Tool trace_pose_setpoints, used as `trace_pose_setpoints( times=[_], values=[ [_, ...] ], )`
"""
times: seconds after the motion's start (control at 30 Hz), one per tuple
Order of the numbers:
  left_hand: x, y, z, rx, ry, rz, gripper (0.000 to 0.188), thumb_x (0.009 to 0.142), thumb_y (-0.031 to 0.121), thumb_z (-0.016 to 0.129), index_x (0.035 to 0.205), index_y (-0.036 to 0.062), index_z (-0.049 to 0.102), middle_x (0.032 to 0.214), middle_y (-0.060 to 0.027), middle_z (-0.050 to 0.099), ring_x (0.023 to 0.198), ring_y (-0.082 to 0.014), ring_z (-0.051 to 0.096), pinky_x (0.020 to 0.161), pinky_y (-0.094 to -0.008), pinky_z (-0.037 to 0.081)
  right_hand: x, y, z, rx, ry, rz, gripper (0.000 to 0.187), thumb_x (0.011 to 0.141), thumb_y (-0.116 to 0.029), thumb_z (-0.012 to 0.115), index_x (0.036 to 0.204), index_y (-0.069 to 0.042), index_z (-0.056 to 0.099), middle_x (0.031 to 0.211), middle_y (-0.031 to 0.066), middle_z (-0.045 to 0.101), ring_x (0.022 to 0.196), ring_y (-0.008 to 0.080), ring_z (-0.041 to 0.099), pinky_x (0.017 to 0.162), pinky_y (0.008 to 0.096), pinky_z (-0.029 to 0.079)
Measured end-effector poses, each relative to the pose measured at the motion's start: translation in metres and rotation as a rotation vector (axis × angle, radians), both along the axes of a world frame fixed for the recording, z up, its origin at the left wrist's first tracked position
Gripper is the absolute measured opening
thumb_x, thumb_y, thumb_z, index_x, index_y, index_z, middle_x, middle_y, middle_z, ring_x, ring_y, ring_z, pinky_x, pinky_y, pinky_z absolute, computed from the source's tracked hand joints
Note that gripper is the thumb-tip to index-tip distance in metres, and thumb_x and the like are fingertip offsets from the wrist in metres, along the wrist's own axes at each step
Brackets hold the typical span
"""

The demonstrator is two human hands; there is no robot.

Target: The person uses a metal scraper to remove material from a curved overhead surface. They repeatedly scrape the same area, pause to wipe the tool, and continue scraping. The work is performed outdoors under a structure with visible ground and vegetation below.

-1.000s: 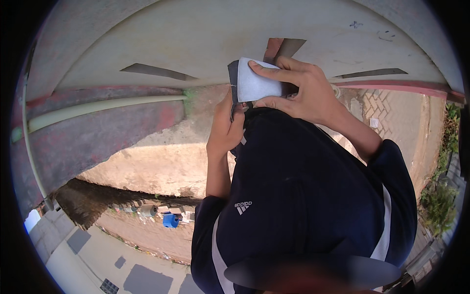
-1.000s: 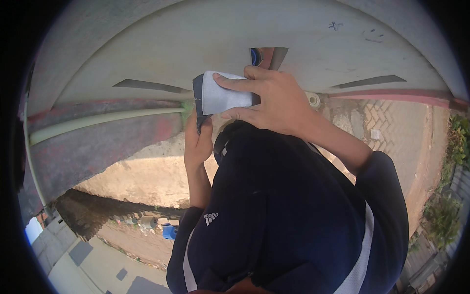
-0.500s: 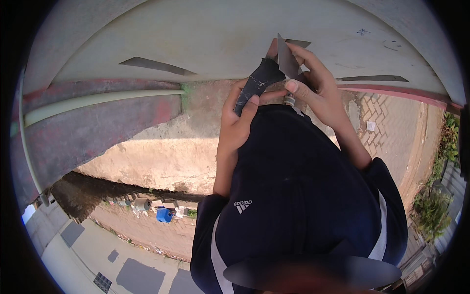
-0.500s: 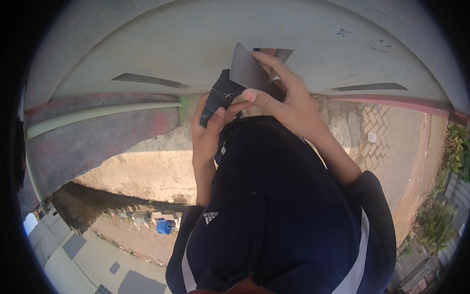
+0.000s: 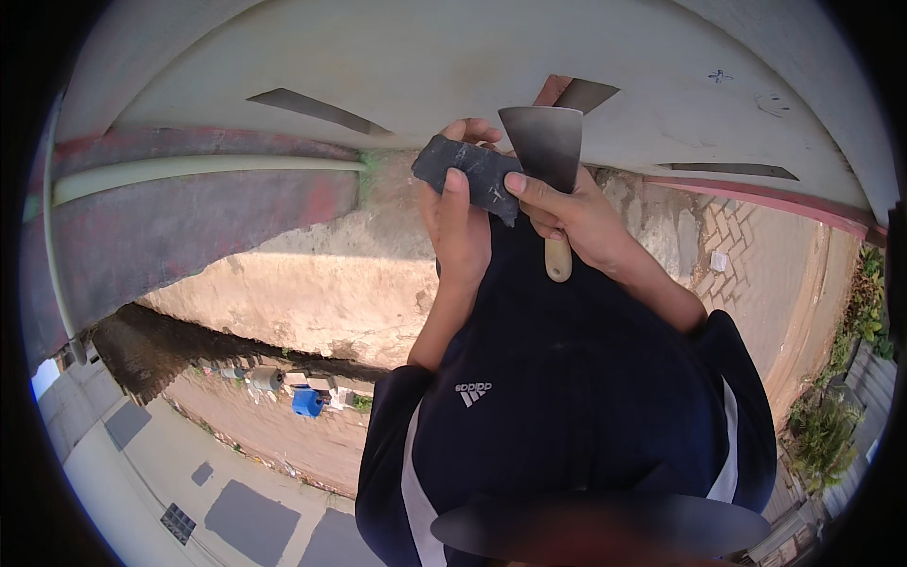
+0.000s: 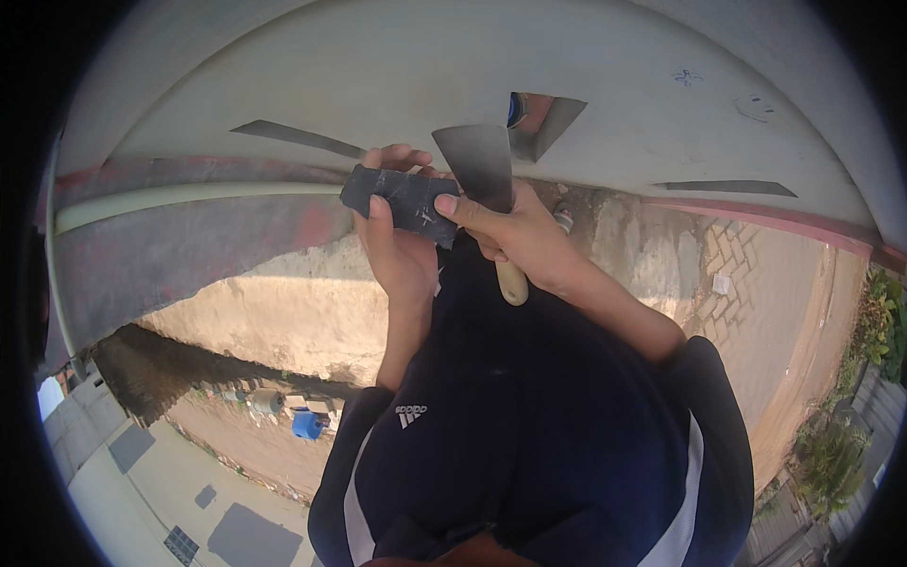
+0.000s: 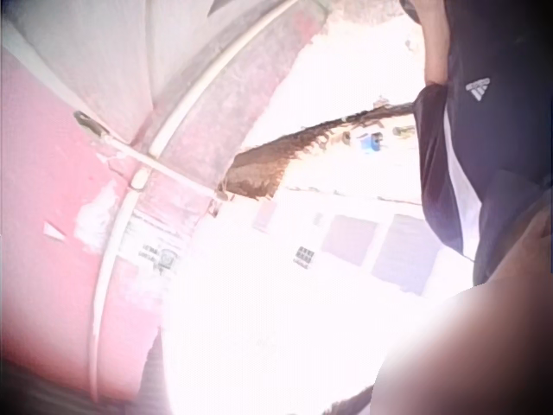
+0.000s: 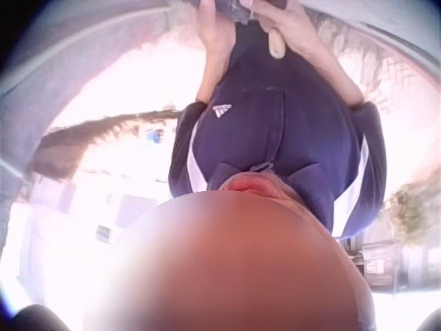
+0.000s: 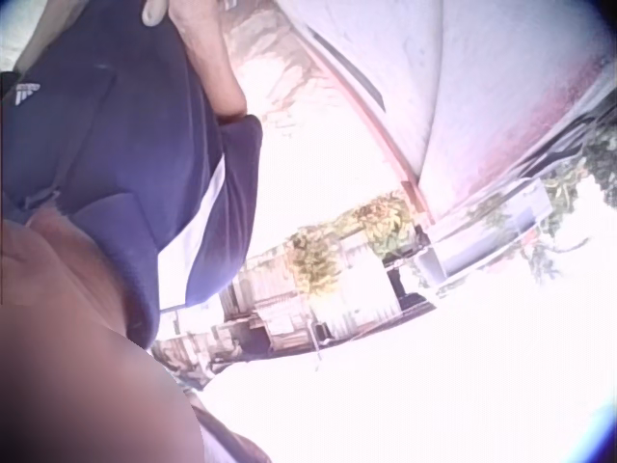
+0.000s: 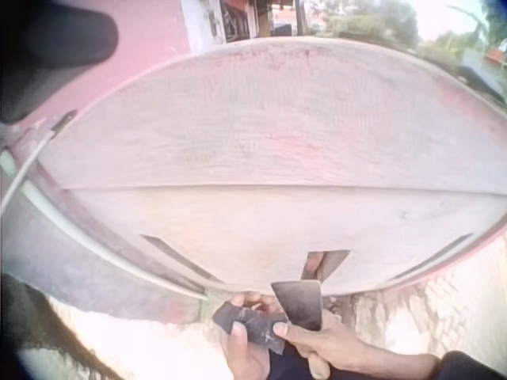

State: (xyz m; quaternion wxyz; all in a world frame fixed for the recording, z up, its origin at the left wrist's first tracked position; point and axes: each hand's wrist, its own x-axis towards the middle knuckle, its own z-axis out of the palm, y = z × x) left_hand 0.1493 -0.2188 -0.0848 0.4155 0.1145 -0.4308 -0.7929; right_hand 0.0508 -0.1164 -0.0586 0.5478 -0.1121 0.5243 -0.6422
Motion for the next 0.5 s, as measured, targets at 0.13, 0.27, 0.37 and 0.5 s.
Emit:
trace_pose_setpoints(
  times=[0.13, 0.27, 0.37, 0.5],
  values=[
    [-0.003, 0.003, 0.014, 0.057, -0.034, 0.038, 0.056, 0.106, 0.030, 0.048, 0.146, -0.0055, 0.032, 0.130, -0.0183, 0.051, 0.108, -0.0251, 0.061, 0.093, -0.0405, 0.054, 0.000, 0.001, 0.001, 0.016, 0.053, -0.025, 0.035, 0.093, -0.034, 0.074, 0.104, -0.004, 0.062, 0.062, -0.0057, 0.045, 0.049, 0.0031, 0.037, 0.045, 0.0230, 0.030],
    [-0.001, 0.000, 0.019, 0.054, -0.120, 0.053, 0.047, 0.109, 0.028, 0.040, 0.142, -0.0053, 0.034, 0.123, -0.0185, 0.057, 0.098, -0.0220, 0.066, 0.090, -0.0365, 0.056, 0.002, 0.003, 0.007, 0.083, 0.338, -0.037, 0.041, 0.093, -0.036, 0.074, 0.113, -0.003, 0.062, 0.079, -0.0017, 0.054, 0.061, 0.0051, 0.047, 0.055, 0.0224, 0.038],
    [0.006, -0.003, 0.015, 0.004, -0.101, 0.030, 0.038, 0.110, 0.026, 0.037, 0.137, -0.0018, 0.037, 0.116, -0.0164, 0.060, 0.089, -0.0197, 0.065, 0.083, -0.0339, 0.056, 0.004, 0.005, 0.011, -0.035, 0.599, -0.150, 0.054, 0.092, -0.040, 0.072, 0.129, -0.003, 0.059, 0.092, 0.0016, 0.057, 0.070, 0.0096, 0.053, 0.067, 0.0250, 0.045],
    [0.015, -0.002, 0.013, -0.065, -0.120, -0.040, 0.028, 0.109, 0.021, 0.041, 0.126, -0.0004, 0.047, 0.108, -0.0130, 0.064, 0.082, -0.0146, 0.061, 0.074, -0.0279, 0.051, -0.014, 0.014, 0.020, -0.201, 1.003, -0.012, 0.072, 0.091, -0.052, 0.067, 0.142, -0.004, 0.055, 0.090, 0.0043, 0.052, 0.074, 0.0160, 0.050, 0.068, 0.0290, 0.042]
  ],
)
